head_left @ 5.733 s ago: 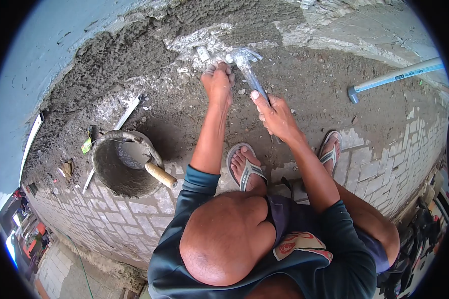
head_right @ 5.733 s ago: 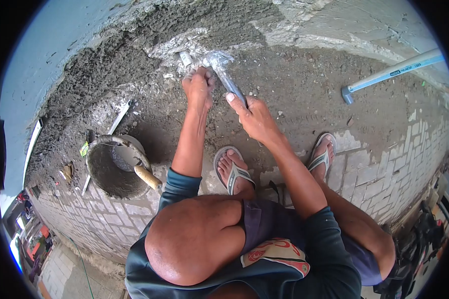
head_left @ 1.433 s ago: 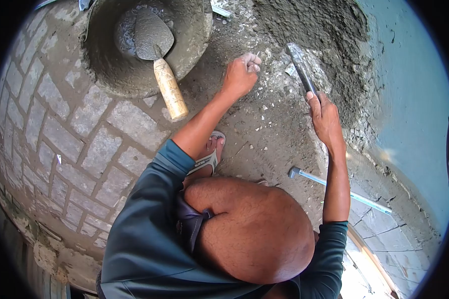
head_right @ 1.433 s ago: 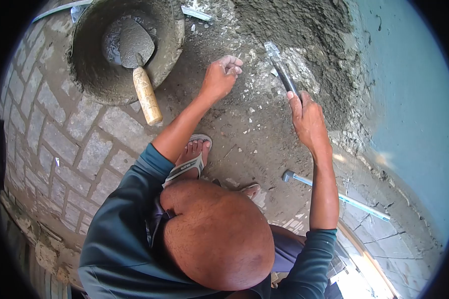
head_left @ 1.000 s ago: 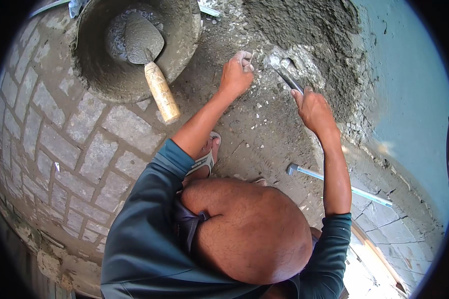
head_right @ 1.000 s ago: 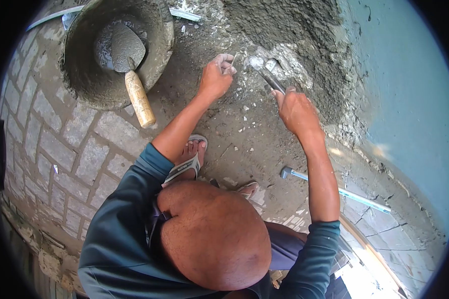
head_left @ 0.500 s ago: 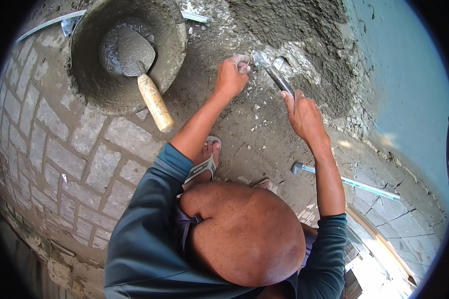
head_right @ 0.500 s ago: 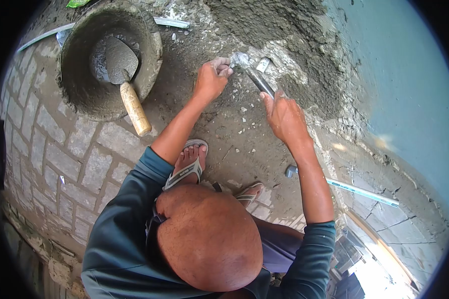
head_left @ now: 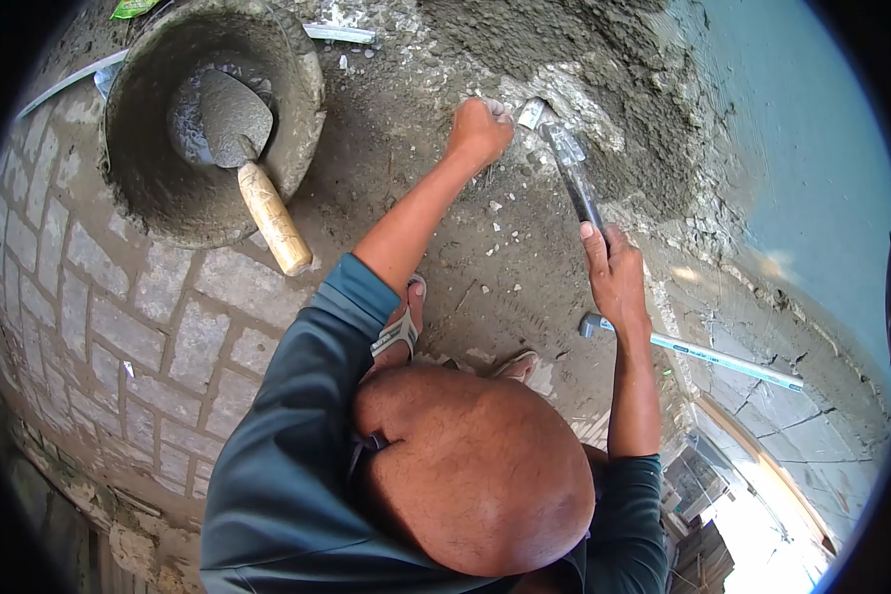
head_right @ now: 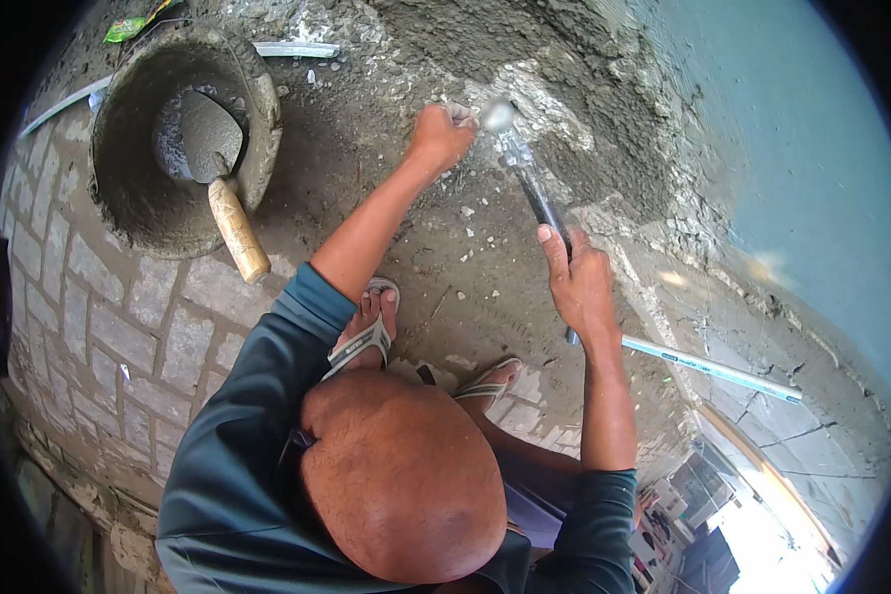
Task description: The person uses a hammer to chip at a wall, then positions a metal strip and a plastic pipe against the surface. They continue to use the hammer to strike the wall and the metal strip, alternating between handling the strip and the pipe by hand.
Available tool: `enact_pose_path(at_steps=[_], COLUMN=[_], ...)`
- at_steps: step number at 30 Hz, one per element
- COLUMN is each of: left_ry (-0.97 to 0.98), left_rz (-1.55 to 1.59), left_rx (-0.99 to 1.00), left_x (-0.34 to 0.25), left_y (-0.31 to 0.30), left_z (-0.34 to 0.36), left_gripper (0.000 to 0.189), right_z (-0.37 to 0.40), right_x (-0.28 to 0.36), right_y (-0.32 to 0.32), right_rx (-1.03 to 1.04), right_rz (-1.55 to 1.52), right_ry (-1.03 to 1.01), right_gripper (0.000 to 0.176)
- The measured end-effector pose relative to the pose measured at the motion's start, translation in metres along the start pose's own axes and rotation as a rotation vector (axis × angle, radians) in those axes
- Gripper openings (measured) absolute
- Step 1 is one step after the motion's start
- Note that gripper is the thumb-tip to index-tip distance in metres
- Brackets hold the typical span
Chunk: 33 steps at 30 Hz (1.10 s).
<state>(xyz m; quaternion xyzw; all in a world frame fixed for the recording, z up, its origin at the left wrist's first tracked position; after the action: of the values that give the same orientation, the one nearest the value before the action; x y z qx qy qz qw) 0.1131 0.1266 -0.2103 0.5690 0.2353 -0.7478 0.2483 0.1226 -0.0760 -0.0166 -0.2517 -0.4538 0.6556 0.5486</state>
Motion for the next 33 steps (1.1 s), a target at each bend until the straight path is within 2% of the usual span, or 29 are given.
enact_pose_path(at_steps=[2,6,8,9,11,12,14,15,17,21,23,27,29,31,33], left_ry=[-0.127,-0.240,-0.096,-0.098,0.115,0.115,0.248,0.252,0.092,0.240,0.387,0.434,0.525,0.527,0.527], left_rz=[-0.036,0.076,0.012,0.010,-0.264,-0.263,-0.395,-0.398,-0.486,-0.472,-0.367,-0.423,-0.295,-0.289,-0.279], left_rx=[0.116,0.108,-0.003,0.000,0.003,0.006,0.021,0.023,0.270,0.306,0.010,-0.012,-0.199,-0.238,-0.277], left_x=[0.003,0.026,0.008,0.005,-0.018,-0.022,-0.039,-0.045,-0.038,-0.023,-0.033,-0.029,-0.037,-0.042,-0.048], left_y=[0.006,0.021,0.013,0.012,0.008,0.007,0.002,-0.001,0.005,0.009,-0.003,-0.001,-0.017,-0.023,-0.026], left_z=[-0.002,-0.015,-0.014,-0.016,-0.020,-0.019,-0.015,-0.016,-0.015,0.002,0.008,0.008,0.020,0.022,0.022], left_gripper=[0.015,0.021,0.015,0.015,0.015,0.015,0.014,0.014,0.016,0.012,0.013,0.009,0.011,0.012,0.014], right_z=[0.004,0.007,0.008,0.009,0.010,0.009,0.011,0.011,0.013,0.015,0.016,0.021,0.021,0.021,0.020], right_x=[0.003,0.009,0.012,0.012,0.013,0.012,0.009,0.008,0.006,0.007,0.005,0.000,-0.005,-0.009,-0.016], right_y=[0.004,0.007,0.007,0.008,0.010,0.011,0.013,0.015,0.016,0.013,0.016,0.013,0.016,0.017,0.020], right_rx=[-0.032,-0.071,-0.056,-0.040,-0.015,0.008,0.016,0.023,0.012,-0.051,-0.030,0.037,0.009,-0.016,0.007], right_rz=[-0.023,-0.059,-0.072,-0.085,-0.077,-0.069,-0.086,-0.104,-0.113,-0.119,-0.124,-0.106,-0.124,-0.134,-0.127], right_ry=[-0.051,-0.099,-0.094,-0.083,-0.056,-0.035,-0.042,-0.052,-0.070,-0.160,-0.117,-0.047,-0.064,-0.081,-0.012], right_gripper=[0.058,0.054,0.054,0.054,0.054,0.054,0.055,0.055,0.055,0.054,0.054,0.056,0.057,0.058,0.058])
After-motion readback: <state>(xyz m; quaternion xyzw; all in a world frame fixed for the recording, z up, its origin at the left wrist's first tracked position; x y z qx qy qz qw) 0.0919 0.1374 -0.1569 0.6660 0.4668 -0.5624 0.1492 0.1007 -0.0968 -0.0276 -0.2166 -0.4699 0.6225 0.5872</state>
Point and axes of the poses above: each hand's wrist, its own z-axis away from the middle knuckle, its own y-axis out of the palm, x = y × z, the point moved 7 cm from there along -z, towards the middle knuckle, and after that the axes turned 8 degrees about y, right-handed, at the moved point
